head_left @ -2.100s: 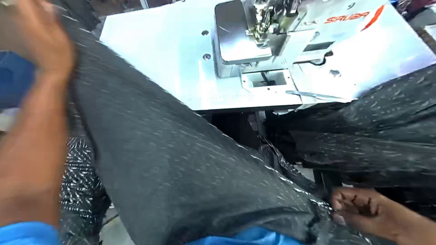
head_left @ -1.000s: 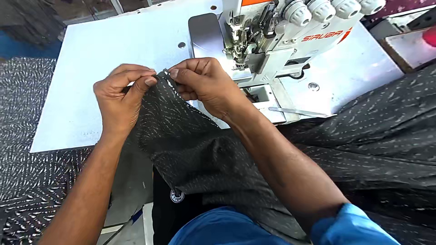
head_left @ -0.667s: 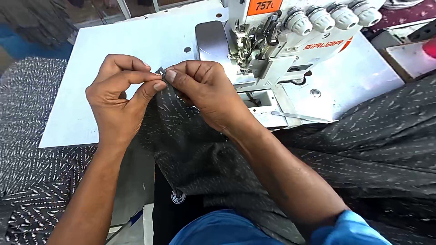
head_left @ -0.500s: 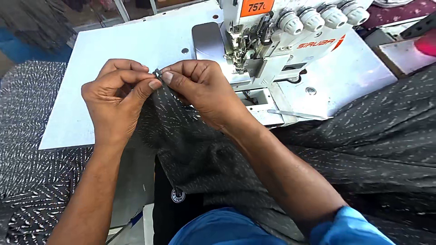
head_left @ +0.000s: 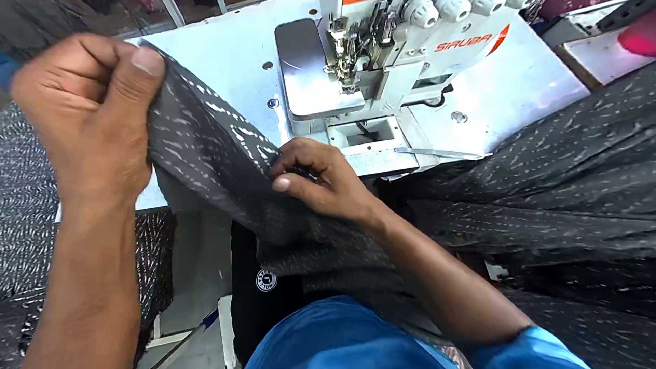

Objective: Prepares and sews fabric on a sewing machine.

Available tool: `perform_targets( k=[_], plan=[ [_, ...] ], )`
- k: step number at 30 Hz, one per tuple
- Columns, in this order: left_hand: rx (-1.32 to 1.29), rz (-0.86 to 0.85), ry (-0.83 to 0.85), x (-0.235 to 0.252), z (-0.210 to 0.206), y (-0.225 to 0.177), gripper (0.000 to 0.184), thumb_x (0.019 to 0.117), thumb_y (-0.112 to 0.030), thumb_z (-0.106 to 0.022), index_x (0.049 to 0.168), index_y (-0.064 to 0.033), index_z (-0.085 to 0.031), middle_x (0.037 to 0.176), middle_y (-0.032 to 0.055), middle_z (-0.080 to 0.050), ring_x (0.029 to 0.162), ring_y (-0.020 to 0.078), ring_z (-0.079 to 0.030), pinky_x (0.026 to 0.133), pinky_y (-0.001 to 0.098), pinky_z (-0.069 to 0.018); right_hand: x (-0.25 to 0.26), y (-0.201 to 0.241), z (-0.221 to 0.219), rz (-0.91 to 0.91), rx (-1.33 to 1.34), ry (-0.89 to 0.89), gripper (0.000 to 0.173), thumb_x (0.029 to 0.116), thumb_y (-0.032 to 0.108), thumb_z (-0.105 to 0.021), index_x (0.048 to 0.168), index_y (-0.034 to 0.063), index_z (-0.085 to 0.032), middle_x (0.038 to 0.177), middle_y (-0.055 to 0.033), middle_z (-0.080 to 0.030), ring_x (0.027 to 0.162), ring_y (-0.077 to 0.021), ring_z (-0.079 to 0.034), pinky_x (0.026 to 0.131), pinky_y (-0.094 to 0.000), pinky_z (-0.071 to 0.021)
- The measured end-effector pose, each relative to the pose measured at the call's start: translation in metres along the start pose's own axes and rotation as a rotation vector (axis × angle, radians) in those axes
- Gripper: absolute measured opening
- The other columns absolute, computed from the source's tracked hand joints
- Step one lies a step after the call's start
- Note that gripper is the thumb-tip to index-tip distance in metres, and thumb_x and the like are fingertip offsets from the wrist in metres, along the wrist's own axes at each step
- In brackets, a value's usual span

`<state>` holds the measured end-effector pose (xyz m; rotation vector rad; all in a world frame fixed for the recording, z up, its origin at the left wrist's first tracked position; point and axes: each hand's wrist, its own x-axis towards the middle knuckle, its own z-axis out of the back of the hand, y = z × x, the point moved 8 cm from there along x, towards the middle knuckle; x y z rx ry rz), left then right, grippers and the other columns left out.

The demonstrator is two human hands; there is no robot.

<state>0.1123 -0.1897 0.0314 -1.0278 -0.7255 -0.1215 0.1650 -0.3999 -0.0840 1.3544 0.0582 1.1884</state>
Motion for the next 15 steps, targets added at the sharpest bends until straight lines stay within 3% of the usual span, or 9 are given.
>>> perform_targets(
  k=[2, 4, 10, 15],
  plan=[
    [-0.029, 0.055, -0.027, 0.002, 0.008, 0.002, 0.004, 0.104, -0.02, -0.061, 0.104, -0.017, -0.063, 0.091, -0.0104, -0.069, 0.083, 0.0054, -0.069, 0.081, 0.0268, -0.0607, -0.014, -0.009, 0.006, -0.045, -0.066, -0.057, 0.018, 0.0948, 0.02, -0.072, 0.093, 0.0027, -0.073, 0.096, -0.0079, -0.068, 0.091, -0.0119, -0.065, 0.079, -0.026, -0.0553],
    [-0.052, 0.125, -0.048, 0.001, 0.017, 0.005, 0.011, 0.1056, -0.023, -0.058, 0.111, -0.0148, -0.063, 0.099, -0.0059, -0.07, 0.09, 0.0087, -0.07, 0.086, 0.0289, -0.0605, -0.023, -0.013, 0.014, -0.097, -0.044, -0.102, 0.013, 0.0937, 0.015, -0.071, 0.093, 0.0023, -0.074, 0.098, -0.0076, -0.068, 0.091, -0.0106, -0.065, 0.079, -0.0245, -0.0557],
    [-0.06, 0.197, -0.072, -0.004, 0.027, 0.011, 0.018, 0.1046, -0.029, -0.059, 0.118, -0.017, -0.063, 0.107, -0.0068, -0.07, 0.101, 0.0071, -0.069, 0.093, 0.0279, -0.0579, -0.024, -0.008, 0.027, -0.122, 0.052, -0.213, 0.011, 0.0947, 0.011, -0.068, 0.093, 0.0015, -0.073, 0.1, -0.0081, -0.069, 0.092, -0.0113, -0.067, 0.078, -0.0255, -0.0577],
    [-0.134, 0.255, -0.111, -0.016, 0.038, 0.022, 0.017, 0.104, -0.027, -0.06, 0.118, -0.0183, -0.066, 0.11, -0.0056, -0.072, 0.106, 0.0091, -0.069, 0.096, 0.03, -0.0582, -0.024, -0.008, 0.032, -0.188, 0.268, -0.272, 0.007, 0.0934, 0.006, -0.07, 0.09, -0.0006, -0.071, 0.082, -0.0048, -0.07, 0.07, -0.0077, -0.064, 0.062, -0.0237, -0.0545]
  ],
)
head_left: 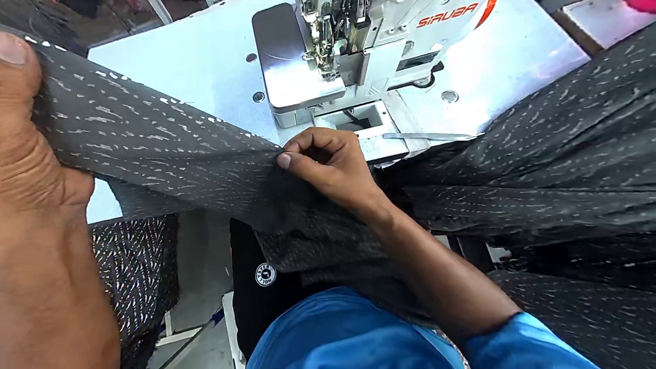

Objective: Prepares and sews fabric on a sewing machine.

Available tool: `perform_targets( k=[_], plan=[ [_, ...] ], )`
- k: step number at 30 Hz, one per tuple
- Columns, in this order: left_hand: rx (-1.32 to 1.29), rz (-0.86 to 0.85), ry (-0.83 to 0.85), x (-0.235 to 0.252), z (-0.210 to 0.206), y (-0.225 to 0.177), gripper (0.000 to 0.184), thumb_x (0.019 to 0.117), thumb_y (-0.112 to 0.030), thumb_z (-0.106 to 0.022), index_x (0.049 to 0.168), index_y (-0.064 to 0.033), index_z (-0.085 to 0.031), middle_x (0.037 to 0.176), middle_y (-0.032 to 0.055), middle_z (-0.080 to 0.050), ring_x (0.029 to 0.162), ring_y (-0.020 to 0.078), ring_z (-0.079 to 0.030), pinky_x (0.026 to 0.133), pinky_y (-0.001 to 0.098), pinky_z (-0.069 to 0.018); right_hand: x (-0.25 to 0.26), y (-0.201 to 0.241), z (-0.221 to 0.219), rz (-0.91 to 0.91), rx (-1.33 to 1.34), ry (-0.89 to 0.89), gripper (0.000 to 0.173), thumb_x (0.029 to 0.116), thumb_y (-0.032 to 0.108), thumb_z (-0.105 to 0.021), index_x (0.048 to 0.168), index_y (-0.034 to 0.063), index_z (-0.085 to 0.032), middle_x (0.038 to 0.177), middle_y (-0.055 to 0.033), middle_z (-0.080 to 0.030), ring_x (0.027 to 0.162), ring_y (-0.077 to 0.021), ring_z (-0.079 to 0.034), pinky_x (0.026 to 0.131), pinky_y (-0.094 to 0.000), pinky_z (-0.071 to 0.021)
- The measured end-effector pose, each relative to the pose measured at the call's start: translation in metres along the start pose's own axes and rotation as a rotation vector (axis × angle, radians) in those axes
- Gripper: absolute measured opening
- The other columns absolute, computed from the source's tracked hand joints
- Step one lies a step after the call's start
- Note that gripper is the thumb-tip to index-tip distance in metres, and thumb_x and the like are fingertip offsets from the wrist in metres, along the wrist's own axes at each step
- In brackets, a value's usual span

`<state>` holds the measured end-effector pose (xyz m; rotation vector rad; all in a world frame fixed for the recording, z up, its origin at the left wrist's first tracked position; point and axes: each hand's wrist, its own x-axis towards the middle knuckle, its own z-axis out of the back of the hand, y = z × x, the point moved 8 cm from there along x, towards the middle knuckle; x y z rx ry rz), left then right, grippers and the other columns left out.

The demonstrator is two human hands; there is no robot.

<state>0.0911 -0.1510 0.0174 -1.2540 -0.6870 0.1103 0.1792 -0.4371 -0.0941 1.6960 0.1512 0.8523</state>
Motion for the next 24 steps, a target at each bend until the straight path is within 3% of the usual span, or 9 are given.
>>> perform_targets(
  k=[5, 9, 13, 16, 18, 20, 22, 24],
  plan=[
    [-0.105, 0.053, -0.023, -0.004, 0.002, 0.007, 0.015, 0.1065, -0.023, -0.055, 0.116, -0.0157, -0.064, 0.11, -0.0033, -0.071, 0.105, 0.0104, -0.069, 0.095, 0.0302, -0.058, -0.001, -0.006, 0.002, -0.087, 0.082, -0.055, 0.005, 0.0899, 0.002, -0.073, 0.088, -0.0008, -0.07, 0.079, -0.0059, -0.07, 0.064, -0.0077, -0.063, 0.056, -0.0222, -0.0521],
    [-0.055, -0.014, 0.034, 0.007, 0.002, 0.011, 0.017, 0.1061, -0.023, -0.056, 0.119, -0.0154, -0.065, 0.117, -0.003, -0.07, 0.115, 0.0115, -0.067, 0.105, 0.032, -0.0536, -0.001, -0.005, 0.005, -0.101, 0.088, -0.097, 0.008, 0.0874, 0.0, -0.074, 0.084, 0.0, -0.067, 0.08, -0.0072, -0.071, 0.064, -0.0087, -0.064, 0.056, -0.0226, -0.0531],
    [-0.05, 0.053, -0.056, -0.004, 0.003, 0.017, 0.019, 0.1064, -0.02, -0.056, 0.121, -0.0109, -0.063, 0.117, -0.0016, -0.069, 0.113, 0.0127, -0.066, 0.104, 0.0326, -0.0526, -0.002, 0.001, 0.007, -0.116, 0.101, -0.107, 0.01, 0.0866, -0.001, -0.073, 0.083, 0.0015, -0.065, 0.073, -0.0052, -0.068, 0.061, -0.0076, -0.062, 0.054, -0.0211, -0.0507],
    [0.135, 0.01, -0.083, 0.012, -0.014, 0.017, 0.024, 0.1058, -0.031, -0.058, 0.121, -0.0133, -0.063, 0.11, -0.0051, -0.07, 0.104, 0.0074, -0.068, 0.097, 0.0293, -0.0564, -0.005, 0.01, 0.005, -0.177, 0.169, -0.068, 0.013, 0.0865, -0.003, -0.073, 0.095, -0.0001, -0.063, 0.073, -0.0038, -0.066, 0.061, -0.0071, -0.061, 0.055, -0.0202, -0.0515],
    [0.391, -0.186, 0.051, 0.042, -0.049, 0.01, 0.036, 0.1055, -0.037, -0.057, 0.121, -0.0052, -0.064, 0.11, -0.0027, -0.068, 0.102, 0.0022, -0.064, 0.096, 0.0252, -0.0531, -0.024, 0.018, -0.002, -0.291, 0.238, -0.002, 0.029, 0.0879, -0.002, -0.07, 0.115, -0.0009, -0.061, 0.074, -0.0036, -0.066, 0.059, -0.0066, -0.059, 0.054, -0.0199, -0.0503],
    [0.526, -0.478, 0.287, 0.061, -0.109, 0.005, 0.037, 0.1041, -0.035, -0.061, 0.11, 0.001, -0.068, 0.103, 0.0055, -0.069, 0.094, 0.0041, -0.063, 0.089, 0.0253, -0.0515, -0.053, 0.013, -0.003, -0.374, 0.255, 0.005, 0.038, 0.0889, -0.002, -0.069, 0.125, 0.0006, -0.061, 0.075, -0.0053, -0.065, 0.059, -0.0089, -0.059, 0.053, -0.0223, -0.0521],
    [0.505, -0.616, 0.529, 0.058, -0.177, 0.014, 0.035, 0.1019, -0.032, -0.064, 0.105, 0.0017, -0.072, 0.1, 0.0141, -0.07, 0.089, 0.0133, -0.065, 0.085, 0.0323, -0.0539, -0.09, -0.016, 0.005, -0.486, 0.228, -0.056, 0.033, 0.0915, -0.001, -0.068, 0.124, 0.0019, -0.064, 0.08, -0.0079, -0.067, 0.066, -0.0132, -0.064, 0.061, -0.0282, -0.0576],
    [0.453, -0.6, 0.679, 0.041, -0.228, 0.031, 0.028, 0.0988, -0.029, -0.068, 0.1, -0.0018, -0.075, 0.095, 0.0119, -0.07, 0.084, 0.0129, -0.064, 0.08, 0.0309, -0.0532, -0.123, -0.043, 0.016, -0.571, 0.167, -0.127, 0.01, 0.0953, 0.006, -0.066, 0.104, 0.0024, -0.07, 0.079, -0.0058, -0.067, 0.067, -0.0115, -0.063, 0.062, -0.0277, -0.0556]
  ],
)
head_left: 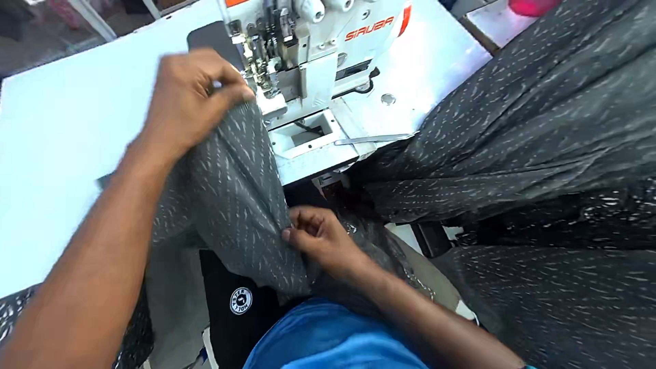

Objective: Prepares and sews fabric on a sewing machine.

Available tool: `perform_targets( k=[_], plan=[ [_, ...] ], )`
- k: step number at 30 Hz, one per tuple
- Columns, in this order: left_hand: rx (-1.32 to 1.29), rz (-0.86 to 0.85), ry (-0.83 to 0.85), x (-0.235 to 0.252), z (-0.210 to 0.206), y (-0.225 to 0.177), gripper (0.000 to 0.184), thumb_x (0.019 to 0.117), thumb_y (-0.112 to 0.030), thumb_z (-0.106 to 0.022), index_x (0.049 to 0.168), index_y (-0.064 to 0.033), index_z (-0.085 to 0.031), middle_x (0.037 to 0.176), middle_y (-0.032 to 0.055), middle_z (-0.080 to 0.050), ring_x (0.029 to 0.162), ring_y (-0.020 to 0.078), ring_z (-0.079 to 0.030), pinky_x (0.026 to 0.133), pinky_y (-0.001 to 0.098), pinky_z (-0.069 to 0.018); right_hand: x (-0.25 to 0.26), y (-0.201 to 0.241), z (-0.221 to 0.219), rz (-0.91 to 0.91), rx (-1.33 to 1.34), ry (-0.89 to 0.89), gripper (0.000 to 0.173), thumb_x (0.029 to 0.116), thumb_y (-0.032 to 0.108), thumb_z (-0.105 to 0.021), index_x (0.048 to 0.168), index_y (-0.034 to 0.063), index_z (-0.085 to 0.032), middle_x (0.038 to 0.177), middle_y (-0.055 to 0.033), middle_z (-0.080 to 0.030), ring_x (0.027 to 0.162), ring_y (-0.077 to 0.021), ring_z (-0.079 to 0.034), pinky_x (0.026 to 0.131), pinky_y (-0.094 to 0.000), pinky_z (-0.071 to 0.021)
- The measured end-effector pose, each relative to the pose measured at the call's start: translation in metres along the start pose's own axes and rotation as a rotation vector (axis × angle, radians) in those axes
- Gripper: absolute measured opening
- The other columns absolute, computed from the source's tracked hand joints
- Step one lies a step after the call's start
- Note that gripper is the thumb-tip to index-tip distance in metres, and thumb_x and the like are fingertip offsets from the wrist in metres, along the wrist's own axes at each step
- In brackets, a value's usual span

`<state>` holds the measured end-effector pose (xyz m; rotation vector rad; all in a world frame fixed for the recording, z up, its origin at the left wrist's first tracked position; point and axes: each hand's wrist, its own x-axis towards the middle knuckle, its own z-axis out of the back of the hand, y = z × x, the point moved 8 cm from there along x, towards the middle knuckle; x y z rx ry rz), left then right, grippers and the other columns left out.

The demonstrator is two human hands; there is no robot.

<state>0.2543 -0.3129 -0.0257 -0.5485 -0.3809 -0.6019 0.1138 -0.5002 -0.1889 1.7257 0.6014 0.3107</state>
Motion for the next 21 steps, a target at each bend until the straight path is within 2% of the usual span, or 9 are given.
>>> perform_targets(
  k=[2, 5, 6, 8, 9, 11, 14, 17, 21],
  plan=[
    [-0.059, 0.073, 0.01, 0.003, -0.024, 0.003, 0.025, 0.0954, -0.03, -0.072, 0.098, -0.0057, -0.075, 0.091, 0.0052, -0.068, 0.077, 0.0056, -0.058, 0.073, 0.024, -0.0472, -0.003, -0.01, 0.013, 0.043, -0.093, -0.024, 0.014, 0.0981, 0.011, -0.064, 0.088, 0.0036, -0.071, 0.081, -0.0024, -0.065, 0.07, -0.0075, -0.06, 0.062, -0.0237, -0.0518],
    [-0.015, 0.167, -0.012, -0.001, -0.026, 0.009, 0.033, 0.0918, -0.035, -0.076, 0.103, -0.0054, -0.067, 0.096, 0.0044, -0.062, 0.073, 0.0041, -0.049, 0.067, 0.0215, -0.041, 0.006, -0.012, 0.022, 0.128, -0.179, -0.018, 0.016, 0.0971, 0.01, -0.063, 0.085, 0.003, -0.072, 0.085, -0.0032, -0.067, 0.074, -0.0079, -0.062, 0.064, -0.0237, -0.0527],
    [0.045, 0.153, -0.013, 0.0, -0.025, 0.006, 0.035, 0.0937, -0.036, -0.074, 0.103, -0.0039, -0.066, 0.1, 0.0079, -0.058, 0.077, 0.0098, -0.047, 0.07, 0.0265, -0.0392, 0.011, -0.013, 0.024, 0.131, -0.198, 0.001, 0.017, 0.0975, 0.01, -0.063, 0.085, 0.0033, -0.072, 0.085, -0.003, -0.067, 0.074, -0.0077, -0.061, 0.064, -0.0238, -0.0521],
    [0.228, 0.156, 0.006, -0.004, -0.028, -0.011, 0.032, 0.1014, -0.035, -0.064, 0.104, -0.0039, -0.07, 0.11, 0.0184, -0.058, 0.095, 0.0283, -0.057, 0.084, 0.0428, -0.0477, 0.015, -0.016, 0.024, 0.127, -0.23, 0.026, 0.019, 0.0984, 0.013, -0.062, 0.085, 0.0044, -0.072, 0.083, -0.0016, -0.066, 0.073, -0.0064, -0.06, 0.063, -0.0232, -0.0505],
    [0.31, 0.188, 0.012, -0.009, -0.031, -0.023, 0.031, 0.1053, -0.031, -0.058, 0.108, -0.0026, -0.071, 0.115, 0.0233, -0.059, 0.104, 0.0373, -0.059, 0.09, 0.0509, -0.0489, 0.015, -0.018, 0.024, 0.126, -0.236, 0.032, 0.02, 0.0988, 0.014, -0.062, 0.085, 0.0048, -0.072, 0.083, -0.0012, -0.066, 0.073, -0.0062, -0.061, 0.064, -0.0233, -0.0506],
    [0.415, 0.27, 0.009, -0.025, -0.044, -0.045, 0.036, 0.1097, -0.028, -0.046, 0.122, 0.0001, -0.066, 0.122, 0.0255, -0.059, 0.112, 0.0441, -0.057, 0.093, 0.058, -0.047, 0.014, -0.02, 0.026, 0.125, -0.238, 0.041, 0.021, 0.0997, 0.016, -0.061, 0.085, 0.0047, -0.071, 0.084, -0.0015, -0.066, 0.076, -0.0065, -0.061, 0.066, -0.0238, -0.0512],
    [0.425, 0.323, -0.011, -0.047, -0.061, -0.055, 0.05, 0.1087, -0.036, -0.039, 0.142, -0.0016, -0.055, 0.137, 0.0217, -0.054, 0.126, 0.0417, -0.05, 0.102, 0.055, -0.0417, 0.01, -0.024, 0.026, 0.117, -0.23, 0.054, 0.022, 0.1008, 0.018, -0.06, 0.088, 0.005, -0.072, 0.086, -0.0012, -0.067, 0.078, -0.0061, -0.061, 0.068, -0.0239, -0.0514],
    [0.373, 0.265, -0.047, -0.051, -0.062, -0.055, 0.055, 0.1044, -0.043, -0.043, 0.138, -0.0018, -0.057, 0.142, 0.0194, -0.054, 0.132, 0.0379, -0.049, 0.108, 0.0515, -0.0409, 0.008, -0.022, 0.025, 0.15, -0.225, 0.069, 0.023, 0.1015, 0.018, -0.059, 0.089, 0.0037, -0.072, 0.086, -0.0022, -0.066, 0.078, -0.0067, -0.062, 0.068, -0.0243, -0.0522],
    [0.374, 0.215, -0.029, -0.048, -0.06, -0.05, 0.059, 0.1017, -0.05, -0.044, 0.135, -0.005, -0.061, 0.141, 0.0165, -0.056, 0.129, 0.0353, -0.051, 0.104, 0.0492, -0.0425, 0.01, -0.019, 0.028, 0.178, -0.242, 0.098, 0.023, 0.1016, 0.018, -0.06, 0.09, 0.0029, -0.072, 0.086, -0.0028, -0.066, 0.078, -0.0065, -0.062, 0.068, -0.0235, -0.0525]
  ],
)
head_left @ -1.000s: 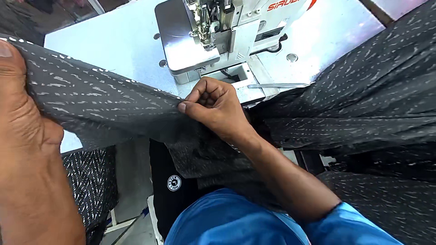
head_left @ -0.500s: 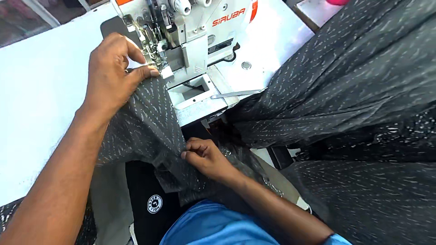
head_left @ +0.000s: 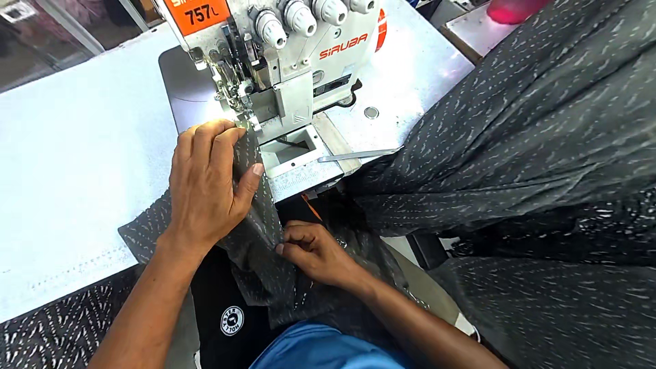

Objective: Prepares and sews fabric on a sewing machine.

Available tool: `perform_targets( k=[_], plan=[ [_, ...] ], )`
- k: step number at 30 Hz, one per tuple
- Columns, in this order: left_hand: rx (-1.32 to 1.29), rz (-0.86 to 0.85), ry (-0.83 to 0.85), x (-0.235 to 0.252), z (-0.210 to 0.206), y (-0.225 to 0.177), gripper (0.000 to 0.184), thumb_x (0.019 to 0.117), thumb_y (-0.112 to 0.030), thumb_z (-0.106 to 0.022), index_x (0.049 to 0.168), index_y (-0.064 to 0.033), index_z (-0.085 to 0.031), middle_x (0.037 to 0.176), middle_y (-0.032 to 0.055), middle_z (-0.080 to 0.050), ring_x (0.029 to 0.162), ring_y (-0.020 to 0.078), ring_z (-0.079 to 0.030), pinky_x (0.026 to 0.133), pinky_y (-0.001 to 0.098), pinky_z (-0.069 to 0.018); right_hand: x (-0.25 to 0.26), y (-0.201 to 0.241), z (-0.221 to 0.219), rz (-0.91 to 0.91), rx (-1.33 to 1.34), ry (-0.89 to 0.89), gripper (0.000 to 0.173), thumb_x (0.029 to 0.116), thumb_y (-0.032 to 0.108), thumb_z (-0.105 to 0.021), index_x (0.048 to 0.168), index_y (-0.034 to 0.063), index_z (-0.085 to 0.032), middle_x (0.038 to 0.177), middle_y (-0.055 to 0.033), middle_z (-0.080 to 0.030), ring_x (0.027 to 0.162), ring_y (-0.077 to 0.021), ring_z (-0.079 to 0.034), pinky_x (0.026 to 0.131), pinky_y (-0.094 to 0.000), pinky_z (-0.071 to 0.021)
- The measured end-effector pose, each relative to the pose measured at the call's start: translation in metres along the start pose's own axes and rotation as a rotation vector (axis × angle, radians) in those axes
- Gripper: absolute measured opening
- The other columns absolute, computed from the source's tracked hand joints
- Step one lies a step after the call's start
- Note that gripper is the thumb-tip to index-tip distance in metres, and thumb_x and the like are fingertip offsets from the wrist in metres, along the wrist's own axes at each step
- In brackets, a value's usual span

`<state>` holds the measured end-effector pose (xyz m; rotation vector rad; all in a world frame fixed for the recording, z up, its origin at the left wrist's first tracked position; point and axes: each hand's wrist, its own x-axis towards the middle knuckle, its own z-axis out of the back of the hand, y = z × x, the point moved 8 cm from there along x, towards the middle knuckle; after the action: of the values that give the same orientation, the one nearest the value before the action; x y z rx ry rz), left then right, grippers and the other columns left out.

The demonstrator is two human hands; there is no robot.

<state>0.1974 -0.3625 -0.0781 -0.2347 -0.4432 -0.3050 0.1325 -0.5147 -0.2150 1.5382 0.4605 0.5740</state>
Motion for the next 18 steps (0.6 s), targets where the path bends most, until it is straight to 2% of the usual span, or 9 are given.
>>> perform_targets(
  k=[2, 6, 8, 11, 14, 18],
  plan=[
    [0.025, 0.004, 0.029, 0.003, 0.0, -0.003, 0.061, 0.1015, -0.051, -0.042, 0.141, -0.0076, -0.059, 0.14, 0.0159, -0.056, 0.128, 0.0356, -0.05, 0.102, 0.0496, -0.0428, -0.001, 0.007, 0.001, 0.042, 0.025, 0.035, 0.024, 0.1019, 0.016, -0.059, 0.089, 0.0005, -0.071, 0.087, -0.0048, -0.065, 0.078, -0.0074, -0.061, 0.068, -0.0236, -0.051],
    [0.034, 0.039, 0.077, 0.011, 0.001, -0.004, 0.06, 0.1007, -0.055, -0.042, 0.136, -0.0108, -0.062, 0.135, 0.0153, -0.057, 0.123, 0.0361, -0.05, 0.098, 0.0504, -0.042, 0.002, 0.011, 0.0, 0.073, 0.035, 0.067, 0.023, 0.1018, 0.015, -0.059, 0.089, -0.0008, -0.071, 0.088, -0.0061, -0.067, 0.08, -0.0067, -0.062, 0.069, -0.0228, -0.0519],
    [0.049, 0.059, 0.101, 0.014, 0.001, -0.006, 0.063, 0.1007, -0.056, -0.04, 0.139, -0.0115, -0.061, 0.134, 0.0152, -0.056, 0.123, 0.0359, -0.05, 0.097, 0.0506, -0.0419, 0.004, 0.01, 0.001, 0.07, 0.032, 0.064, 0.024, 0.1018, 0.015, -0.059, 0.089, -0.0007, -0.071, 0.089, -0.0064, -0.067, 0.08, -0.007, -0.062, 0.069, -0.0231, -0.0526],
    [0.083, 0.063, 0.101, 0.014, -0.004, -0.007, 0.069, 0.0996, -0.058, -0.04, 0.146, -0.0096, -0.055, 0.14, 0.0164, -0.054, 0.128, 0.0369, -0.048, 0.103, 0.0508, -0.0399, 0.007, 0.009, 0.005, 0.057, 0.042, 0.043, 0.023, 0.1011, 0.015, -0.059, 0.088, 0.0004, -0.072, 0.088, -0.0047, -0.067, 0.08, -0.0063, -0.063, 0.069, -0.0228, -0.0527],
    [0.066, 0.083, 0.074, 0.013, -0.004, -0.007, 0.071, 0.0997, -0.059, -0.04, 0.147, -0.0078, -0.053, 0.145, 0.0176, -0.052, 0.132, 0.0384, -0.046, 0.107, 0.0518, -0.0386, 0.01, 0.004, 0.011, 0.028, 0.009, 0.012, 0.021, 0.0998, 0.014, -0.06, 0.087, 0.0022, -0.073, 0.088, -0.003, -0.069, 0.081, -0.0057, -0.064, 0.07, -0.0227, -0.054],
    [0.005, 0.109, 0.027, 0.009, -0.003, -0.008, 0.065, 0.1002, -0.056, -0.043, 0.136, -0.004, -0.056, 0.145, 0.0173, -0.053, 0.135, 0.0375, -0.046, 0.11, 0.0508, -0.0386, 0.008, 0.005, 0.014, 0.01, 0.01, -0.02, 0.021, 0.0984, 0.014, -0.062, 0.083, 0.0038, -0.071, 0.081, -0.0007, -0.066, 0.072, -0.0044, -0.06, 0.062, -0.0215, -0.0495]
  ],
)
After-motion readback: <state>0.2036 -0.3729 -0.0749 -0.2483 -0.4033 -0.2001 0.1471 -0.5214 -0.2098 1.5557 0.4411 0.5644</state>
